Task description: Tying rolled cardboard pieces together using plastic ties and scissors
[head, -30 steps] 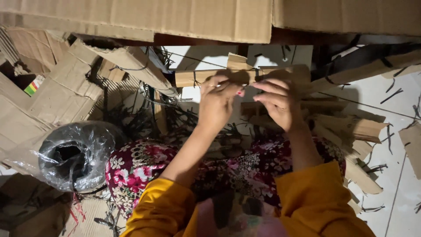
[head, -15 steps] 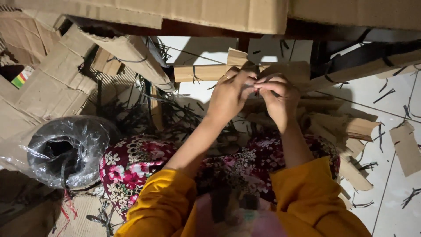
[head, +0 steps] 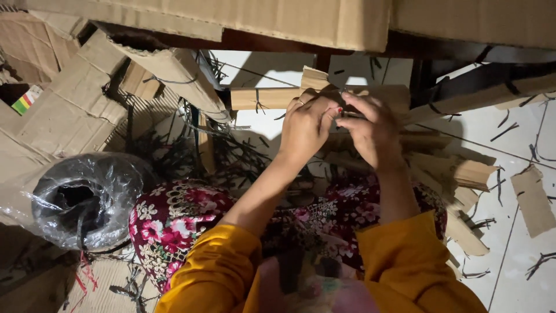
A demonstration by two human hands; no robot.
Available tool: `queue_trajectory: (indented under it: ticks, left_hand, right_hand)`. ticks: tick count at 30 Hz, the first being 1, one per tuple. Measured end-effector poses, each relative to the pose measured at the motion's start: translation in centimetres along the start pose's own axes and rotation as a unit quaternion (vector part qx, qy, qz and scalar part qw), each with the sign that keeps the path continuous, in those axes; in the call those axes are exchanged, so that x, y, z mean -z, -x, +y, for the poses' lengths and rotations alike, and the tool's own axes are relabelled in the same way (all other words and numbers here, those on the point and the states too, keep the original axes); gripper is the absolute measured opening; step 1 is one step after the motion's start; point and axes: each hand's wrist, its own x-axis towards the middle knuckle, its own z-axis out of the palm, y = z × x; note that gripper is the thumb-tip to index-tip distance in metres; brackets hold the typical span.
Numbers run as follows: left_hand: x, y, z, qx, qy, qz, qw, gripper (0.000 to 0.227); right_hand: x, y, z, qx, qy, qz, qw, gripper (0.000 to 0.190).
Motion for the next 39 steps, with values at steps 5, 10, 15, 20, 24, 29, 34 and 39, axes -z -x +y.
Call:
queue_trajectory:
  ticks: [5,10,15,20,24,29,34,39]
  left_hand:
    - [0.9,-0.5,0.4,-0.026,-0.025,-0.036,0.999,0.006]
    - [0.8,-0.5,0.4,-0.025,-0.033,-0.062,0.997,0.008]
    - [1.2,-0.6,1.0,0.009,0.015,-0.095,0.995,0.012]
    - [2.8,-1.1,2.1,0.035,0.062,-0.1,0.992,0.045]
    - [2.4,-0.5,1.2,0.033,0.089,-0.1,0.99,0.07]
    - [1.5,0.1,0.3,0.031,0.088,-0.083,0.992,0.071]
    - [1.5,0.2,0.2,0.032,0.102,-0.079,0.991,0.073]
    - [-0.4,0.9,-1.7,0.009,0.08,-0.041,0.996,0.055]
  right_hand:
    - [-0.3,-0.6,-0.6,-0.057,-0.053,-0.029,0.997,0.011]
    - [-0.6,0.5,0.4,-0.152,-0.069,-0.046,0.985,0.011]
    - [-1.8,1.0,0.4,-0.325,-0.105,0.019,0.94,0.012]
    - [-1.9,0.5,0.2,-0.32,-0.118,0.045,0.939,0.01]
    - [-1.7,0.0,-0.1,-0.218,-0.074,0.026,0.973,0.009]
    - [-2.4,0.6,0.2,-0.263,-0.1,0.047,0.958,0.011]
    - [-1.7,-0.2,-0.6,-0.164,-0.116,0.019,0.979,0.013]
    - [-1.3,0.5,0.6,-0.147,-0.105,-0.087,0.98,0.012]
